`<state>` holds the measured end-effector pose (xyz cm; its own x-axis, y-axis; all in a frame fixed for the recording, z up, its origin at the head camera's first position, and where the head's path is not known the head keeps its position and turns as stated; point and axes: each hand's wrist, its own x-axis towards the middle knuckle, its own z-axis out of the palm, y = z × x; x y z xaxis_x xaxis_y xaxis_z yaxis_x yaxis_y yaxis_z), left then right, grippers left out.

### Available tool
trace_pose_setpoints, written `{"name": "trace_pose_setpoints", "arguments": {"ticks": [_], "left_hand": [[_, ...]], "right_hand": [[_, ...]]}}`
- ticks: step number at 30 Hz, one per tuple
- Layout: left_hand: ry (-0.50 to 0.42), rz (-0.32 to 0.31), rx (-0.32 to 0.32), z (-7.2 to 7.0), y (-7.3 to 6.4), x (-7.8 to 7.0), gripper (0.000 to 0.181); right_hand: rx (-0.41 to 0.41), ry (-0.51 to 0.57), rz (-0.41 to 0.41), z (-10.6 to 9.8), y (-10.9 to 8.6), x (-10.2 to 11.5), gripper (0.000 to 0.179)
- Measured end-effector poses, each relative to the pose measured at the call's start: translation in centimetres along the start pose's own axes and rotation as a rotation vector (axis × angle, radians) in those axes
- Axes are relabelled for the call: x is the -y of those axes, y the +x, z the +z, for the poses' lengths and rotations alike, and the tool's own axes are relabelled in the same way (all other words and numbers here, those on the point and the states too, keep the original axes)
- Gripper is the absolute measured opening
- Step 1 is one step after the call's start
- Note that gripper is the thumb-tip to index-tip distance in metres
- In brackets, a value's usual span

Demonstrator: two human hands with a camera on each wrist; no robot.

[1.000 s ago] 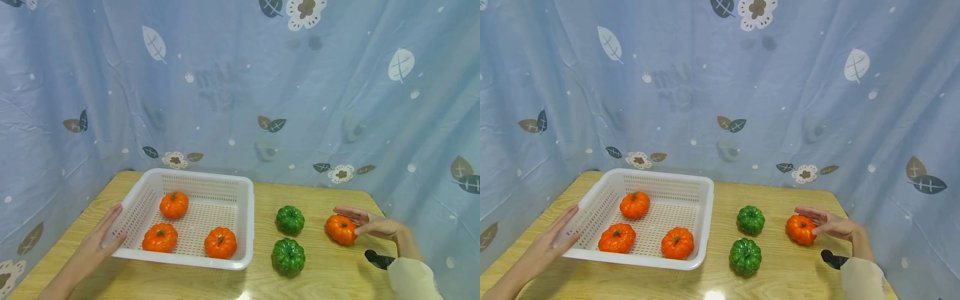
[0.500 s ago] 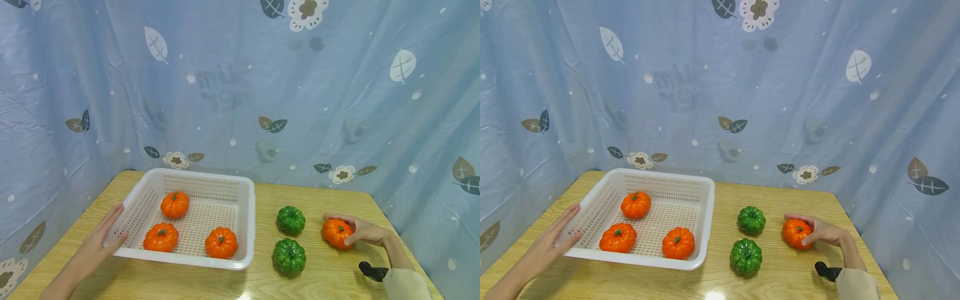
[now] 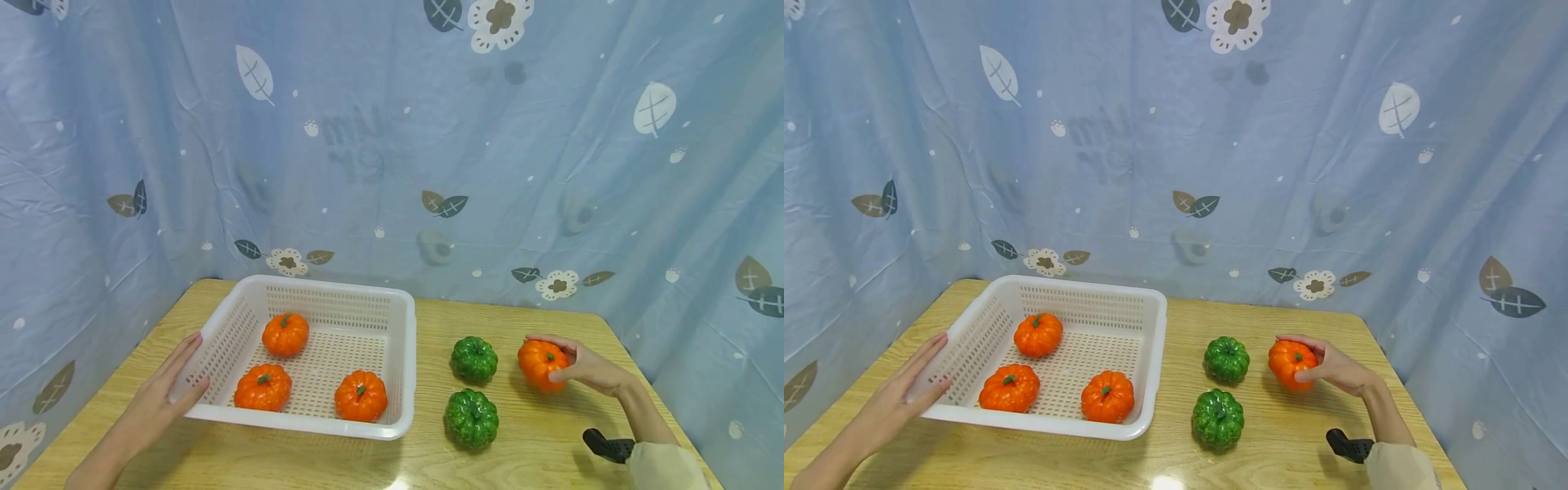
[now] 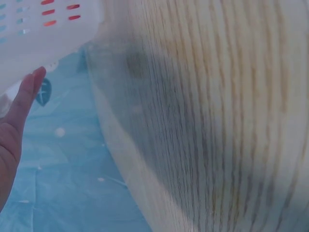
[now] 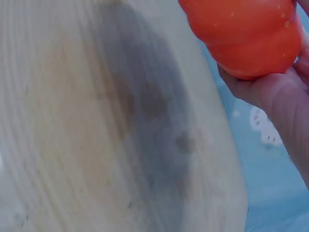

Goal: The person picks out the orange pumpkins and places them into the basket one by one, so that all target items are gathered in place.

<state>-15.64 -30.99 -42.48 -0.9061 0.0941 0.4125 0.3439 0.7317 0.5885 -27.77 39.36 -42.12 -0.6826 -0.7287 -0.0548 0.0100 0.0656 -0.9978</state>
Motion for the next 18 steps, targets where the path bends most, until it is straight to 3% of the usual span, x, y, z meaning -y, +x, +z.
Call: {"name": "trace_pose_setpoints", "arguments": {"ticks": [10,18], "left_hand": [[-0.003,-0.003,0.001,0.0,-0.1,0.0,0.073],[0.0,0.03,-0.024,-0.1,-0.1,-0.1,0.072]], "right_hand": [[-0.035,-0.04,-0.059,0.7,1.7,2.2,0.067],[-0.101,-0.131,-0.078,2.9,4.1,4.8,0.067]]}}
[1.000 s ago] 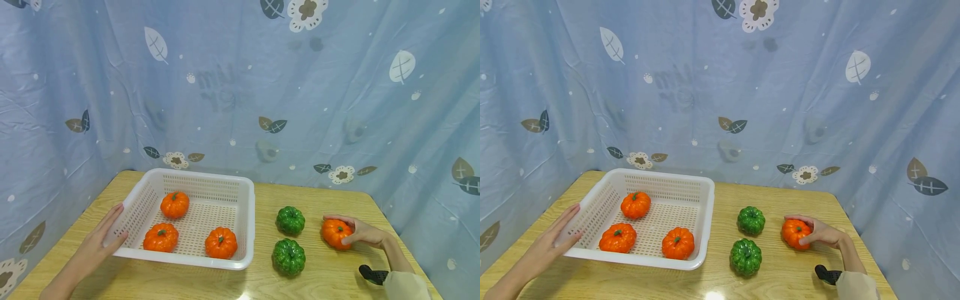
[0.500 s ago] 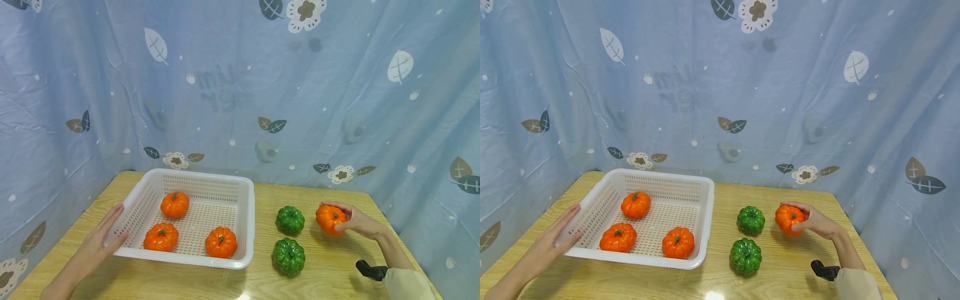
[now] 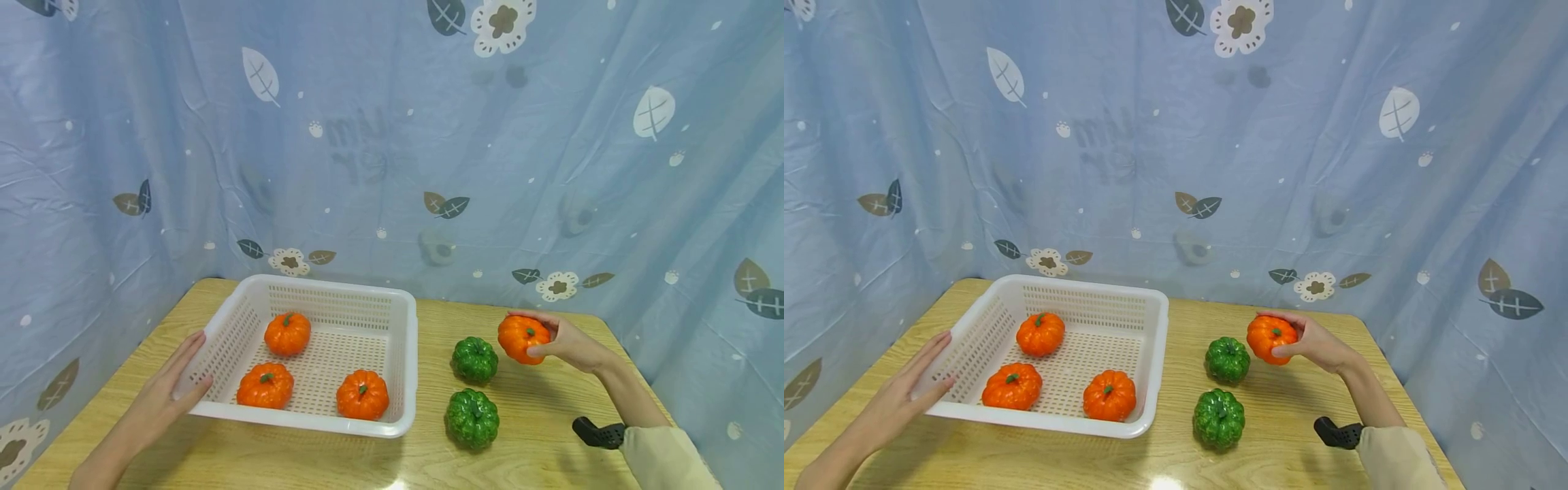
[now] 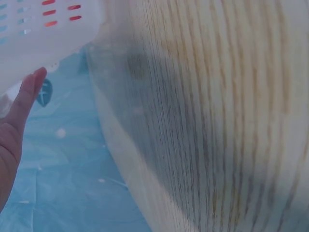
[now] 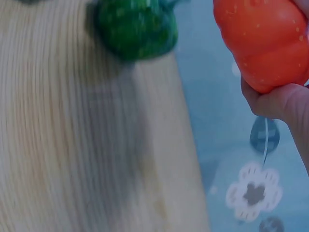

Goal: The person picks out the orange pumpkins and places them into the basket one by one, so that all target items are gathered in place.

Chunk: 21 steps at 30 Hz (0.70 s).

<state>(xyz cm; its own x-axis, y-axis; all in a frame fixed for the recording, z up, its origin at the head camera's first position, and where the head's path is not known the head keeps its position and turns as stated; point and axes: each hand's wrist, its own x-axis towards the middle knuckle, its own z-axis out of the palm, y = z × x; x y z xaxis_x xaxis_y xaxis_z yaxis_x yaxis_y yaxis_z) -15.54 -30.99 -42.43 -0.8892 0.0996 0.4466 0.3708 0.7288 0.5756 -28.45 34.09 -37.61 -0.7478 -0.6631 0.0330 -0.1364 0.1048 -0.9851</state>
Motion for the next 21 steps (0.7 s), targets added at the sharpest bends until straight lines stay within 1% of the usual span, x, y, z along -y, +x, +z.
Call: {"name": "trace_pose_setpoints", "arguments": {"ticks": [4,12,17,21], "left_hand": [[-0.005,0.003,-0.001,-0.1,0.0,-0.1,0.073],[-0.024,-0.026,0.024,-0.1,0.1,-0.3,0.073],[-0.022,-0.023,0.022,-0.3,0.2,-0.4,0.072],[-0.022,-0.009,0.008,-0.1,0.0,-0.3,0.072]], "right_hand": [[-0.013,-0.025,0.017,1.1,1.5,1.3,0.067],[0.044,0.0,0.006,3.2,4.5,3.4,0.067],[0.065,0.009,0.007,4.8,6.7,4.6,0.068],[0.076,-0.015,-0.001,5.9,8.6,5.8,0.069]]}}
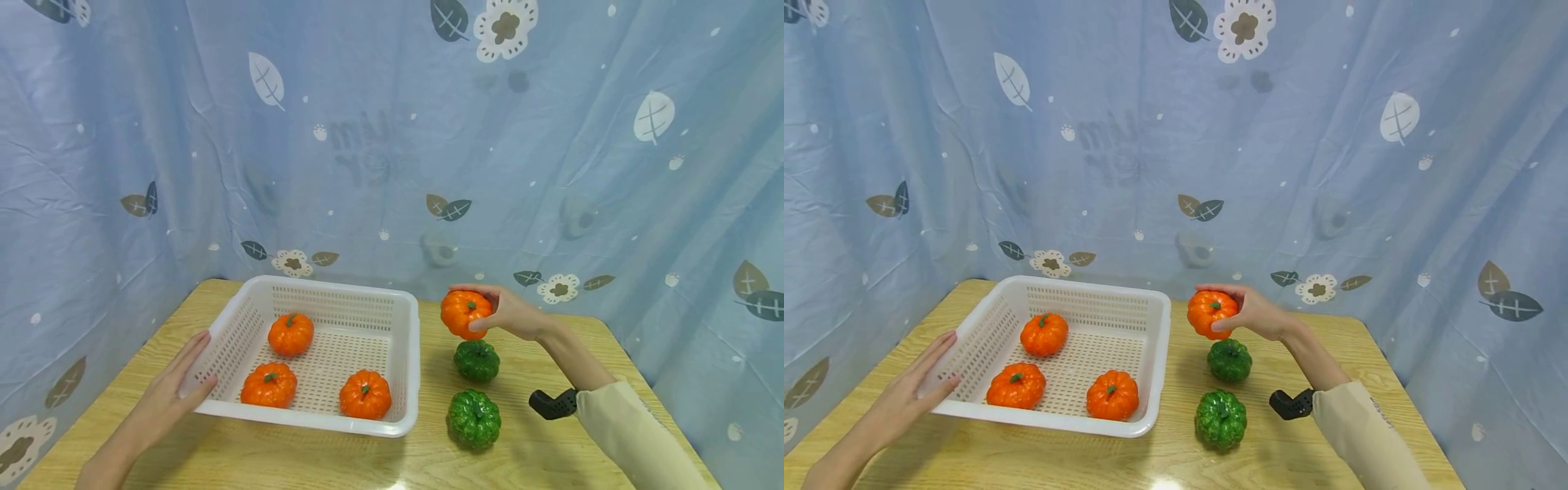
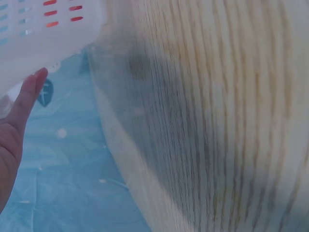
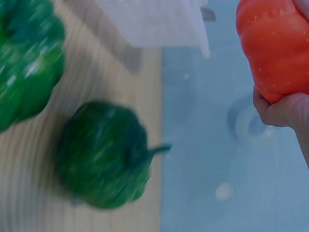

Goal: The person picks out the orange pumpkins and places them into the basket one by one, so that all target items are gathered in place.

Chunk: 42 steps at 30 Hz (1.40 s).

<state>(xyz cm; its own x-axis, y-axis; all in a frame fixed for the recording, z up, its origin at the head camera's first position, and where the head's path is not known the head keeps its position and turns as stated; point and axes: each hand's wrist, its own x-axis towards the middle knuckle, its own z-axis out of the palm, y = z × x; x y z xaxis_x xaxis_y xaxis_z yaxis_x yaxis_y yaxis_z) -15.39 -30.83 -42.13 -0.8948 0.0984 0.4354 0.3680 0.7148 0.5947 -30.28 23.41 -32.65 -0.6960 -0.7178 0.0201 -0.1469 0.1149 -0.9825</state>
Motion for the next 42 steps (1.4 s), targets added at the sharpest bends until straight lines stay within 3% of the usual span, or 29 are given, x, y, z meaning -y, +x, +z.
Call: {"name": "trace_pose_setpoints", "arguments": {"ticks": [13,22,30,42], "left_hand": [[0.006,-0.003,-0.004,-0.1,0.1,-0.1,0.073],[0.028,-0.011,-0.001,0.0,0.4,-0.5,0.073],[0.017,-0.006,-0.003,-0.2,0.3,-0.5,0.072],[0.017,-0.014,-0.016,-0.1,0.1,-0.3,0.071]], "right_hand": [[0.082,-0.031,-0.024,3.5,7.1,2.8,0.073],[0.321,-0.017,-0.038,4.9,11.4,1.6,0.077],[0.552,-0.058,0.041,4.5,14.2,0.5,0.081],[0.729,-0.149,0.121,5.3,17.0,-1.1,0.084]]}}
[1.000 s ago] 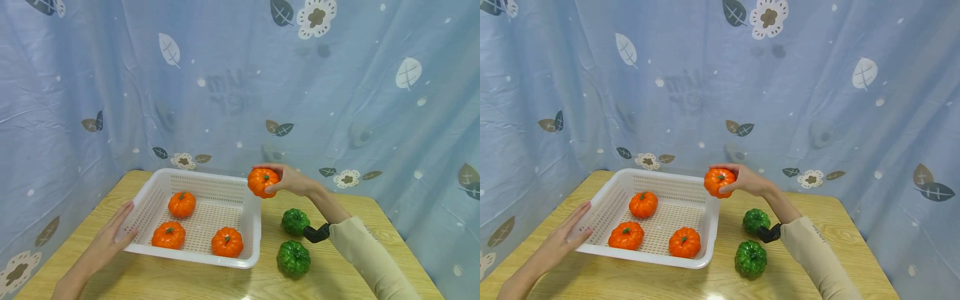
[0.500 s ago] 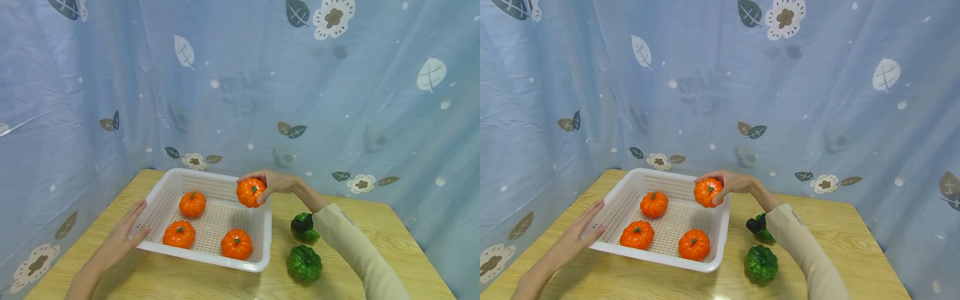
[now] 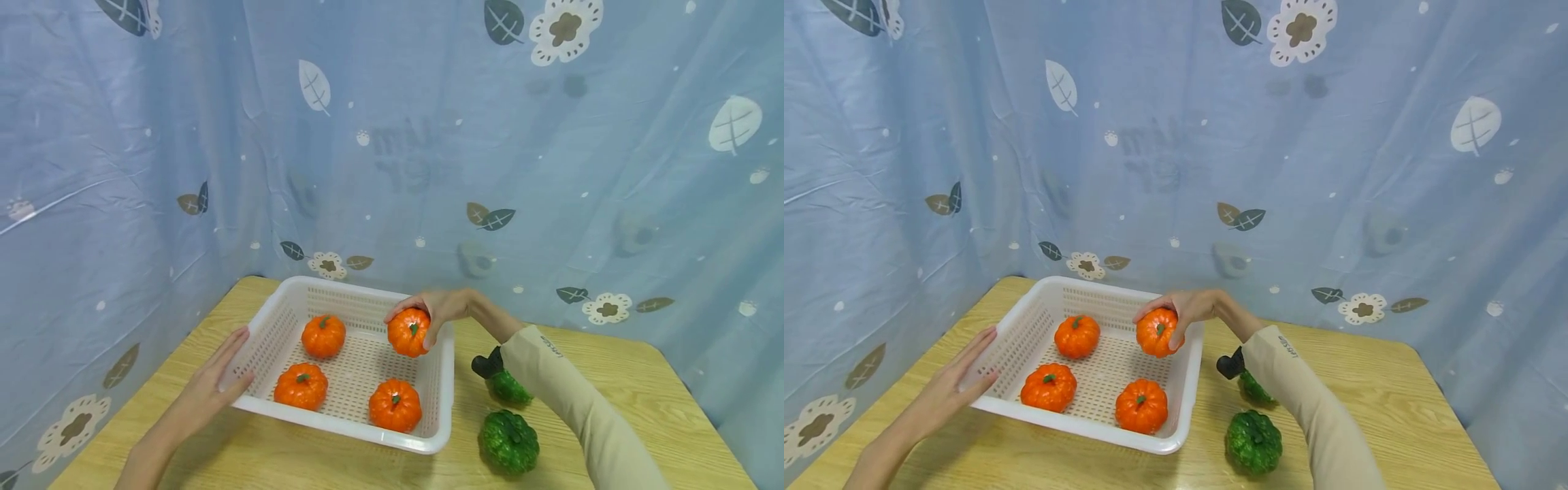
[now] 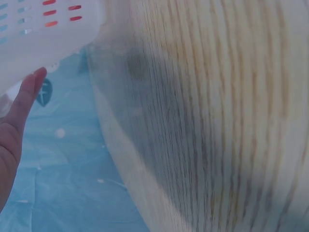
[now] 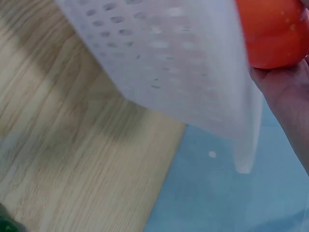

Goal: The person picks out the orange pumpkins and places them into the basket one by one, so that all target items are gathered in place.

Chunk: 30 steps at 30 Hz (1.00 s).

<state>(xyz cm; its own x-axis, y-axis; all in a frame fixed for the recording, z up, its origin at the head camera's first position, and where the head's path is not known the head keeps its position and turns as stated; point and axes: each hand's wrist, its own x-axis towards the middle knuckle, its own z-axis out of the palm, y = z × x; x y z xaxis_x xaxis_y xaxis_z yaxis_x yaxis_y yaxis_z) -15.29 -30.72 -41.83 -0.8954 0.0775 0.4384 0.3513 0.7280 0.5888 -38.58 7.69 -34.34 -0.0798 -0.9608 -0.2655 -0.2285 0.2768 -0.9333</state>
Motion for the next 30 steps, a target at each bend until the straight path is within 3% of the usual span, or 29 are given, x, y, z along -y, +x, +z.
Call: {"name": "trace_pose_setpoints", "arguments": {"ticks": [10,20,30], "left_hand": [[0.01,0.01,-0.012,0.3,-0.2,-0.2,0.069],[0.005,0.016,-0.022,0.4,0.0,-0.4,0.07],[0.02,0.003,-0.024,0.3,0.0,-0.4,0.07]], "right_hand": [[0.075,0.038,0.117,0.0,1.1,-1.7,0.08],[0.17,0.107,0.147,-0.4,2.0,-2.1,0.077],[0.27,0.042,0.171,-0.9,3.6,-3.0,0.07]]}}
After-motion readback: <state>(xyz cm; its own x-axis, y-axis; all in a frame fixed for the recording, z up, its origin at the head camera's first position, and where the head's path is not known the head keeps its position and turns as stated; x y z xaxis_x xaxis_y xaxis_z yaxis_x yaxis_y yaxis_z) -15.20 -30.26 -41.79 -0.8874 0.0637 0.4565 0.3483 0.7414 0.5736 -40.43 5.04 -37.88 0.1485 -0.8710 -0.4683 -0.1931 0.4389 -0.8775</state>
